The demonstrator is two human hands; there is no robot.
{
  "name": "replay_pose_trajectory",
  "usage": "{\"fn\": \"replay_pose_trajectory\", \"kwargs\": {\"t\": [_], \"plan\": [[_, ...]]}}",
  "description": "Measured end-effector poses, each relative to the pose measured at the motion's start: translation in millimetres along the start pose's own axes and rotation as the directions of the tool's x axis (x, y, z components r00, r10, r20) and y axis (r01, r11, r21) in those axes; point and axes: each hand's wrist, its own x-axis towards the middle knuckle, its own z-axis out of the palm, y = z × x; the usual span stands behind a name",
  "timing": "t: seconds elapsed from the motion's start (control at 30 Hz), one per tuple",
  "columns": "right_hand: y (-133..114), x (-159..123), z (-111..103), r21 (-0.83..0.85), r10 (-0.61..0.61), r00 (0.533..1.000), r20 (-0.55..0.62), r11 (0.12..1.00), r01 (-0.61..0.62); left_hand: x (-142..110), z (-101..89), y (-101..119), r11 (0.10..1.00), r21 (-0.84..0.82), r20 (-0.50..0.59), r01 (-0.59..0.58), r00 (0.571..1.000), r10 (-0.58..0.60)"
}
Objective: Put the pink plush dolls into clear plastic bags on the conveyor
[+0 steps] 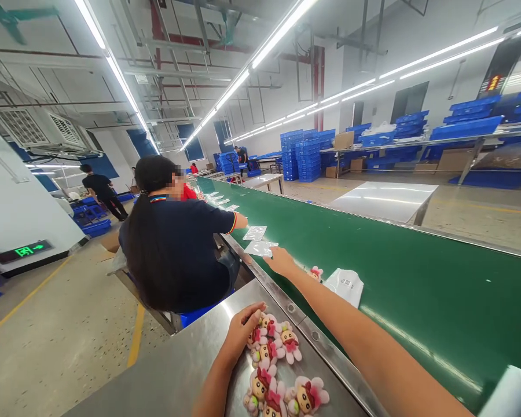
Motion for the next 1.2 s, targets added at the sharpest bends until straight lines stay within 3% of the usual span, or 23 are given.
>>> {"fn": "replay_pose_trajectory", "kwargs": {"t": [0.23,0.43,0.67,0.87,1.0,1.13,1.2], "plan": [[-1,52,43,-0.117,-0.014,0.996,0.088,0.993,0.024,3,-3.1,-4,1.0,0.01,0.003,0.026,1.0,-0.026],[9,39,49,-0.165,-0.128,0.983,0.132,0.975,0.149,5,-11.3,-1,0.987,-0.136,0.039,0.082,0.996,-0.077],[-17,-37,0,-0.156,-0.237,0.972,0.006,0.959,0.235,16,-10.4,10,0.979,-0.201,-0.179,0.036,0.981,-0.073],[-56,-122,-33,-0.035,-0.471,0.877,-0.1,0.882,0.469,15,25.1,42,0.878,-0.468,-0.157,-0.098,0.987,0.026],[-53,-146,-61,0.032,-0.516,0.848,-0.121,0.852,0.523,9,40.4,51,0.812,-0.571,-0.318,-0.119,0.944,-0.085],[-30,-144,-110,0.133,-0.365,0.901,-0.234,0.906,0.402,-1,46.1,55,0.864,-0.504,-0.24,0.014,0.958,-0.156],[-18,-144,-133,0.192,-0.326,0.929,-0.175,0.914,0.356,-8,52.6,61,0.922,-0.383,-0.133,0.054,0.985,-0.113]]}}
